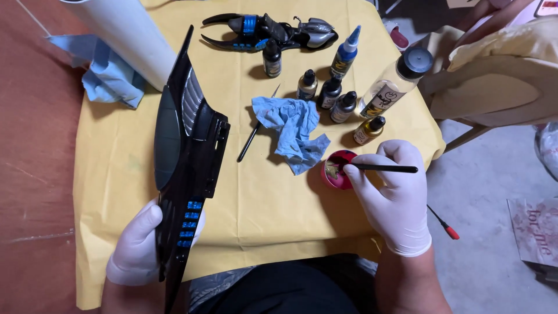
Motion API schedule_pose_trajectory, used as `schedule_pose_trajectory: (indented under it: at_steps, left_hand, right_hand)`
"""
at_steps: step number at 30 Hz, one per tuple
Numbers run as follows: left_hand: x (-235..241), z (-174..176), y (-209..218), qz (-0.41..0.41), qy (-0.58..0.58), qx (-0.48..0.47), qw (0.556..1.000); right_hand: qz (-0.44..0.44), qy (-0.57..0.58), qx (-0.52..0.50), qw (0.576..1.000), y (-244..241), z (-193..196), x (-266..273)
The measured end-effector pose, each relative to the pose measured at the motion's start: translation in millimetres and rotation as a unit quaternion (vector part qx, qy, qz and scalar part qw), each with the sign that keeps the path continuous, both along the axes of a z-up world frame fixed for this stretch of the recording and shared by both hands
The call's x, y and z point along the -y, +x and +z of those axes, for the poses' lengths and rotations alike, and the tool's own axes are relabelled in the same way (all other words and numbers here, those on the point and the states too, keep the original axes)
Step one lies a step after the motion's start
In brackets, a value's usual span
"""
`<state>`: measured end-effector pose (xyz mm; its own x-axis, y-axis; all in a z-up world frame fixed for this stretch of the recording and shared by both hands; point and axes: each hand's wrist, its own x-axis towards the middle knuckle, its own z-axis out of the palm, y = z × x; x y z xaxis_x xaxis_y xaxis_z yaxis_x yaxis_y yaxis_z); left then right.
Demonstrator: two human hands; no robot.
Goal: The person mixes paint in a small container and then uses a fine-tipped brush to apply detail to a black model component.
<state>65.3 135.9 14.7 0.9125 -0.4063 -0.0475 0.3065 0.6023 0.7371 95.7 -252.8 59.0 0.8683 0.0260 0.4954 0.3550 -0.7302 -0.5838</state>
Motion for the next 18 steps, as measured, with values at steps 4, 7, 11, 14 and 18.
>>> schedule_pose_trajectory:
  at_steps: [4,7,11,14,18]
  left_hand:
    - [3.5,4.3,1.6,-0.003,-0.009,-0.018,1.000]
    - [2.8,2.5,1.6,-0.002,-0.015,-0.025,1.000]
    - [6.6,6.9,0.9,0.010,0.004,-0.011,1.000]
    - [6.6,-0.4,-0.2,0.024,0.004,-0.007,1.000]
    - [3.9,-4.7,-2.9,0.138,0.072,-0.135,0.978]
  right_hand:
    - [-0.005,-0.012,-0.010,1.000,2.4,0.8,-3.6]
    - [-0.002,-0.021,-0.005,1.000,3.8,-0.7,-4.7]
    - [-0.004,-0.016,-0.006,1.000,2.8,1.9,-3.5]
    - [0.006,-0.006,-0.012,1.000,-3.2,4.6,-0.8]
    - [-0.042,0.098,0.092,0.990,-29.6,1.1,-7.1]
